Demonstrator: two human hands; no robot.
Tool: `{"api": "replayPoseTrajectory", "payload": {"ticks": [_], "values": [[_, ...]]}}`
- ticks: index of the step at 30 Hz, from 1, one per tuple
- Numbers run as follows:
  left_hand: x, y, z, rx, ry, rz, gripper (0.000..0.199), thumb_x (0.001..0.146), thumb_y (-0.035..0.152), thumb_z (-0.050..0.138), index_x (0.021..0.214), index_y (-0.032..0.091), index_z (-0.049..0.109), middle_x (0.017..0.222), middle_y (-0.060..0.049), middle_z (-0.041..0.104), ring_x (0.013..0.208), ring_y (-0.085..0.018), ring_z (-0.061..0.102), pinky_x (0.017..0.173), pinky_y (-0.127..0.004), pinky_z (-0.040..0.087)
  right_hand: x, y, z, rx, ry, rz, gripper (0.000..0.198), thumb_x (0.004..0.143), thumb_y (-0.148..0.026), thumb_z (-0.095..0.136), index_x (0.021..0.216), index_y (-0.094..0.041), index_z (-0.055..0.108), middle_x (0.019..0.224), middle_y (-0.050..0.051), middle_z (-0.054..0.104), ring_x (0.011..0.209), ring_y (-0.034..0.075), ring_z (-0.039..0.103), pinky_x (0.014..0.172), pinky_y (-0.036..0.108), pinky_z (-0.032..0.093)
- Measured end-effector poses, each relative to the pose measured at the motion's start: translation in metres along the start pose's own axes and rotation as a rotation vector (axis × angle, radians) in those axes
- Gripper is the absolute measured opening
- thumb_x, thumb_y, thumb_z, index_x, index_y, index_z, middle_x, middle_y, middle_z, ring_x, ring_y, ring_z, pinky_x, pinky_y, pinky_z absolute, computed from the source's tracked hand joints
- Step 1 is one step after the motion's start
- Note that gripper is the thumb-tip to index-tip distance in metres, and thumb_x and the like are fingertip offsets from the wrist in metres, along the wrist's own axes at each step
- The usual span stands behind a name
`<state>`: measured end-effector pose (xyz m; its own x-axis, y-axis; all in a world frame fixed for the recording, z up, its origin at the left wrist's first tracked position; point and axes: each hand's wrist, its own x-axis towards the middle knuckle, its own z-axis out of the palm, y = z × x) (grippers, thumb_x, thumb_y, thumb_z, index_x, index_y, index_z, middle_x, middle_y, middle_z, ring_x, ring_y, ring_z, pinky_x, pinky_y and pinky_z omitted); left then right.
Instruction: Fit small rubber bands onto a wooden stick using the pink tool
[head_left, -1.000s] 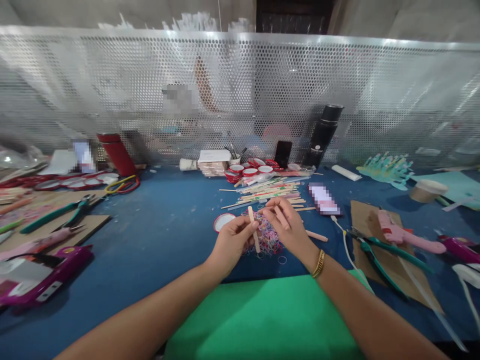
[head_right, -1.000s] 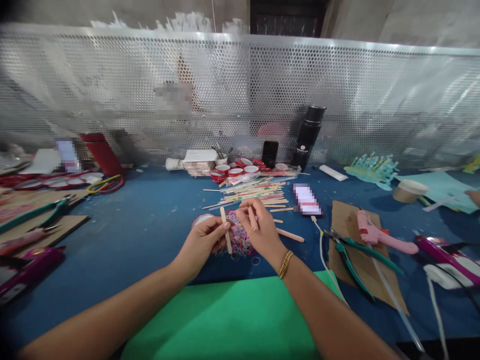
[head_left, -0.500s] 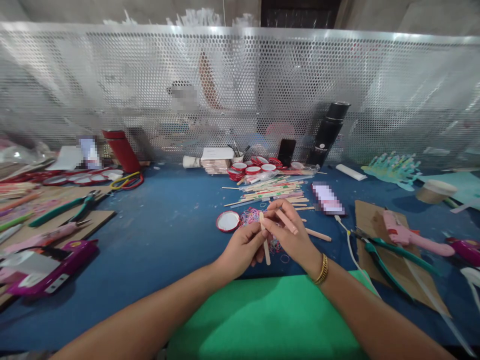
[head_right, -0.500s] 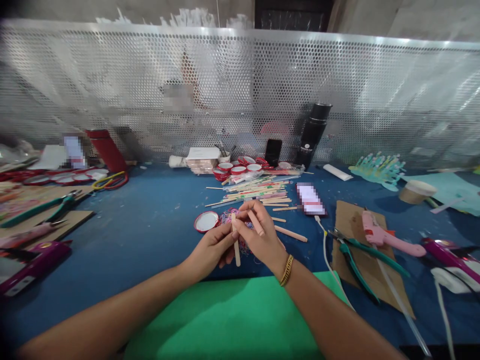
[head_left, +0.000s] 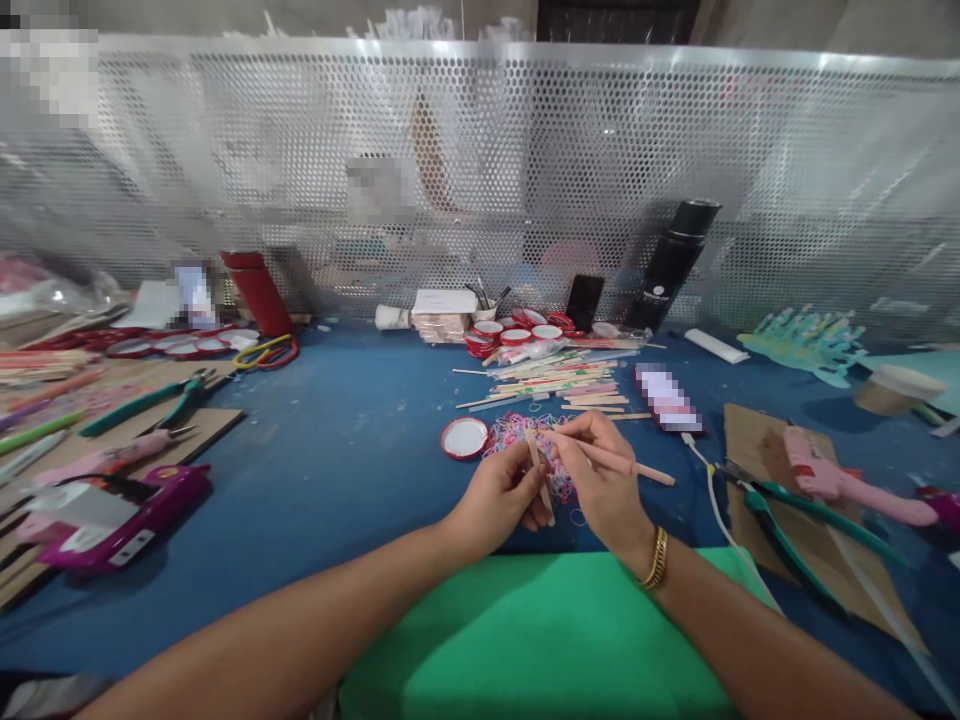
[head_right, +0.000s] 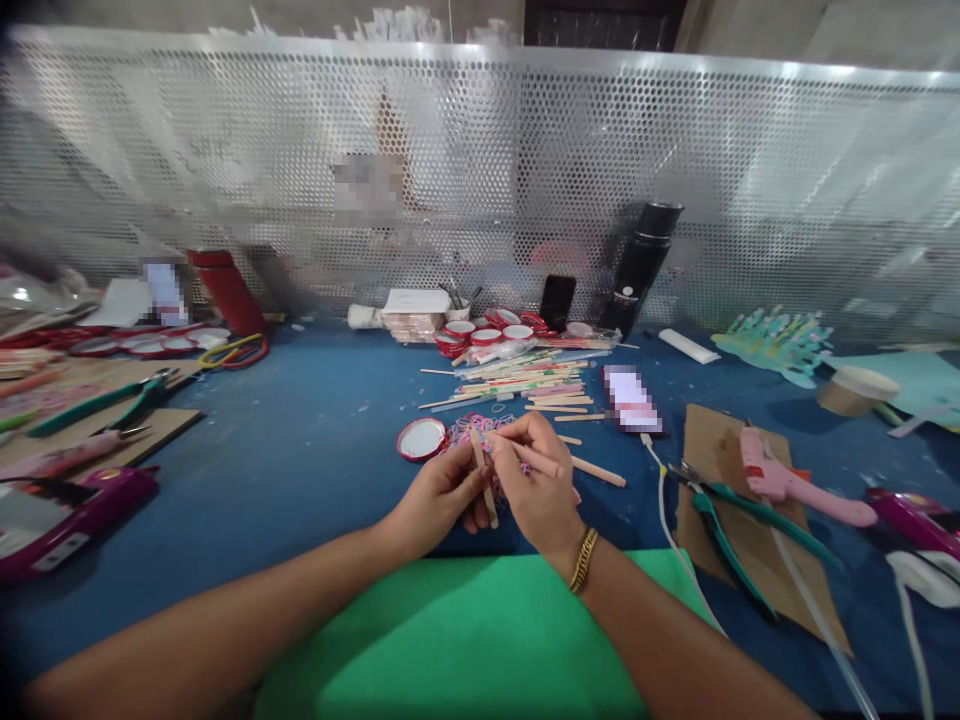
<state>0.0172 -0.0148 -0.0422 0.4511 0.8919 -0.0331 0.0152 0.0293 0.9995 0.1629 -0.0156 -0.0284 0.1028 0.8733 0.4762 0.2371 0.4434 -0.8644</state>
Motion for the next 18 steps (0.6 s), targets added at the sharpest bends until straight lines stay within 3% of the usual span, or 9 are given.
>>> {"api": "replayPoseTrajectory", "payload": {"ticks": [7, 14, 18], "values": [[0.001, 0.000, -0.001, -0.036, 0.008, 0.000, 0.044, 0.085, 0.061, 0.056, 0.088, 0.018, 0.048, 0.058, 0.001, 0.062, 0.044, -0.009, 0.057, 0.042, -0.018, 0.045, -0.001, 0.000, -0.002, -0.144, 0.015, -0.089, 0.013, 0.085, -0.026, 0.061, 0.074, -0.022, 0.058, 0.068, -0.002, 0.059, 0.061, 0.014, 0.056, 0.059, 0.028, 0.045], [0.001, 0.004, -0.002, -0.023, 0.049, -0.017, 0.045, 0.083, 0.061, 0.060, 0.080, 0.017, 0.051, 0.056, 0.001, 0.060, 0.044, -0.008, 0.054, 0.043, -0.017, 0.044, 0.001, -0.003, -0.001, -0.125, 0.027, -0.113, 0.016, 0.087, -0.028, 0.061, 0.073, -0.022, 0.057, 0.067, -0.002, 0.057, 0.060, 0.013, 0.055, 0.056, 0.026, 0.045], [0.000, 0.006, -0.003, -0.012, 0.056, -0.017, 0.043, 0.084, 0.060, 0.058, 0.081, 0.017, 0.051, 0.058, 0.001, 0.060, 0.045, -0.008, 0.054, 0.041, -0.016, 0.041, 0.014, -0.005, -0.013, -0.087, 0.084, -0.096, 0.010, 0.089, -0.029, 0.060, 0.085, -0.022, 0.064, 0.079, 0.001, 0.064, 0.068, 0.014, 0.061, 0.064, 0.028, 0.050]]}}
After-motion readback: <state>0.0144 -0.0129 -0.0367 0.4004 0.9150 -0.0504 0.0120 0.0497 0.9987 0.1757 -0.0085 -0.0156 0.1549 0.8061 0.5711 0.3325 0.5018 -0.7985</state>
